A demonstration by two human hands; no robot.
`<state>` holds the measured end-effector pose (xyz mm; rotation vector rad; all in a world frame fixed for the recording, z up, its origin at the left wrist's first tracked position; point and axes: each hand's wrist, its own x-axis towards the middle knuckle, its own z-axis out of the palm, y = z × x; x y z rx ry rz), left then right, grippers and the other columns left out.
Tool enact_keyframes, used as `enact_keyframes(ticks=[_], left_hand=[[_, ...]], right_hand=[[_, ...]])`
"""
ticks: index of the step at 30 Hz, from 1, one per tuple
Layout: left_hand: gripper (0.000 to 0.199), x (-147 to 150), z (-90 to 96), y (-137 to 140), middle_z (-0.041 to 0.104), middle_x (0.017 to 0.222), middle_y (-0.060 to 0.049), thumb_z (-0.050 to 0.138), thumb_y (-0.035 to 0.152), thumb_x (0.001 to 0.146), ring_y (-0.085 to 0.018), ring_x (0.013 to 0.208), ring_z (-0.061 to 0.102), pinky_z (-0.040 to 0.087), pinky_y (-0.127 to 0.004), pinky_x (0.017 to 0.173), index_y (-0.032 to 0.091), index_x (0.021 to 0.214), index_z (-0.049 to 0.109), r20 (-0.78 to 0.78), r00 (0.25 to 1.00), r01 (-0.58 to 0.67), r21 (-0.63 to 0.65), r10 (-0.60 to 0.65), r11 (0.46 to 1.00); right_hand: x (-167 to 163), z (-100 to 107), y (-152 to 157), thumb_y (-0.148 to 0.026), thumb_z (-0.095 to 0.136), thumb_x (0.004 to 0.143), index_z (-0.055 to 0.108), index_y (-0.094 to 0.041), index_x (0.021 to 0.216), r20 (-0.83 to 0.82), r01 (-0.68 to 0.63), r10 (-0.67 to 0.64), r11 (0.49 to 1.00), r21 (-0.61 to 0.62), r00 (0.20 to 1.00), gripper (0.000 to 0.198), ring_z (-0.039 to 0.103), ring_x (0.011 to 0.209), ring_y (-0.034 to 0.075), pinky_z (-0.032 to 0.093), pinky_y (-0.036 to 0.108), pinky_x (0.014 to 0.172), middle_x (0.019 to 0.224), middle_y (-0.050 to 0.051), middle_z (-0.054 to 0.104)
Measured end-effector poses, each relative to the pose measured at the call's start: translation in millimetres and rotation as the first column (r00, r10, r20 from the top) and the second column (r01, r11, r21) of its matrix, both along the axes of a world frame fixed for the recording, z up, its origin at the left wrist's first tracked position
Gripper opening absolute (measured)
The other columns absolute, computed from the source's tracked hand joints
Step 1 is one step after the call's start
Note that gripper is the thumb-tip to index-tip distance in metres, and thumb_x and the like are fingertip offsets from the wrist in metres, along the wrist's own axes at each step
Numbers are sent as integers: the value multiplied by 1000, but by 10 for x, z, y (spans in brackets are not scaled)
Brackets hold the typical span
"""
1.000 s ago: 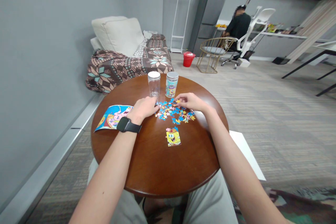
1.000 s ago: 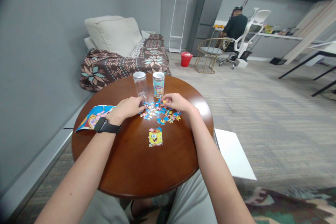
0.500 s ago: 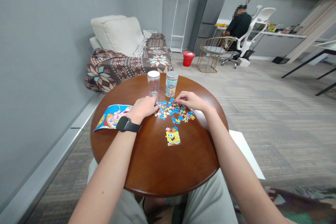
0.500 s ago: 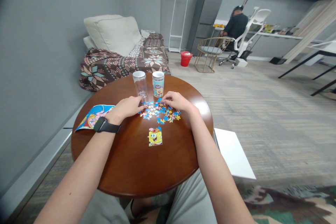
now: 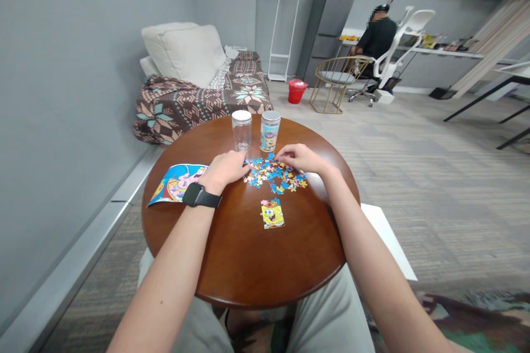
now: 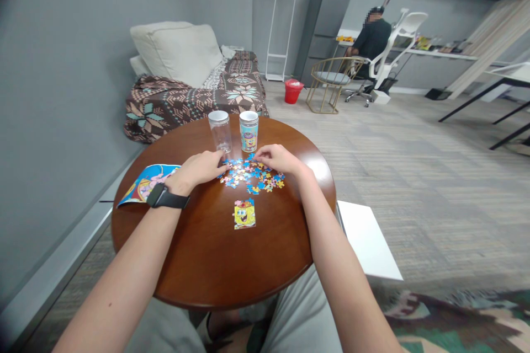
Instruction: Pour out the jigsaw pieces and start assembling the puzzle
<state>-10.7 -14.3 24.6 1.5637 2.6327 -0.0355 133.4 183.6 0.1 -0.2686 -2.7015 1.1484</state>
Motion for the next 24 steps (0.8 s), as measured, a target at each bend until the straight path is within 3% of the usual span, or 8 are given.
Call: enact_keyframes(ticks=[5, 9, 13, 16, 20, 24], left_hand=[[38, -2, -5, -3, 70, 108, -17, 42, 45, 91, -33, 99, 68, 52, -40, 81, 17, 110, 59, 6, 1000, -8, -8, 8, 1000], [40, 0, 0, 1, 69, 110, -16, 42, 48, 91, -31, 101, 67, 52, -37, 83, 17, 112, 58, 6, 1000, -16, -17, 16, 1000], [41, -6, -6, 10, 69, 109, -16, 42, 48, 91, -31, 100, 67, 52, -38, 83, 17, 112, 58, 5, 1000, -14, -14, 14, 1000], [41, -8, -13, 12, 69, 108, -17, 42, 48, 91, -32, 100, 67, 52, -39, 82, 17, 111, 59, 9, 1000, -10, -6, 10, 1000], [41, -3, -11, 5, 69, 108, -17, 42, 47, 90, -33, 100, 68, 52, -40, 81, 17, 112, 59, 12, 1000, -10, -4, 10, 1000], [39, 4, -1, -1, 70, 108, -17, 42, 45, 90, -32, 100, 68, 52, -39, 81, 17, 111, 59, 11, 1000, -14, 1, 14, 1000]], right_hand=[[17, 16, -9, -9, 50, 76, 71, -11, 96, 42, -12, 13, 1000, -19, 999, 29, 57, 56, 9, 44, 19, 53, 65, 0, 65], [19, 41, -35, -9, 54, 73, 73, -13, 86, -10, -12, 13, 999, 52, 1000, 23, 58, 61, 10, 45, 21, 58, 72, 2, 68], [13, 39, -35, -10, 59, 71, 72, -13, 77, -12, -9, 9, 999, 31, 1000, 15, 63, 70, 12, 49, 22, 65, 78, 4, 71], [5, 16, -19, -16, 61, 75, 73, -13, 84, 3, 1, -1, 1000, 18, 1000, 15, 63, 67, 12, 49, 22, 64, 77, 4, 71], [1, 1, 4, -24, 63, 80, 75, -14, 86, -18, 8, -6, 996, 87, 1000, 18, 63, 70, 12, 48, 23, 65, 84, 6, 73], [6, 12, 2, -16, 57, 79, 75, -15, 95, 4, -5, 5, 999, 47, 1000, 25, 64, 74, 13, 49, 22, 67, 86, 5, 73]])
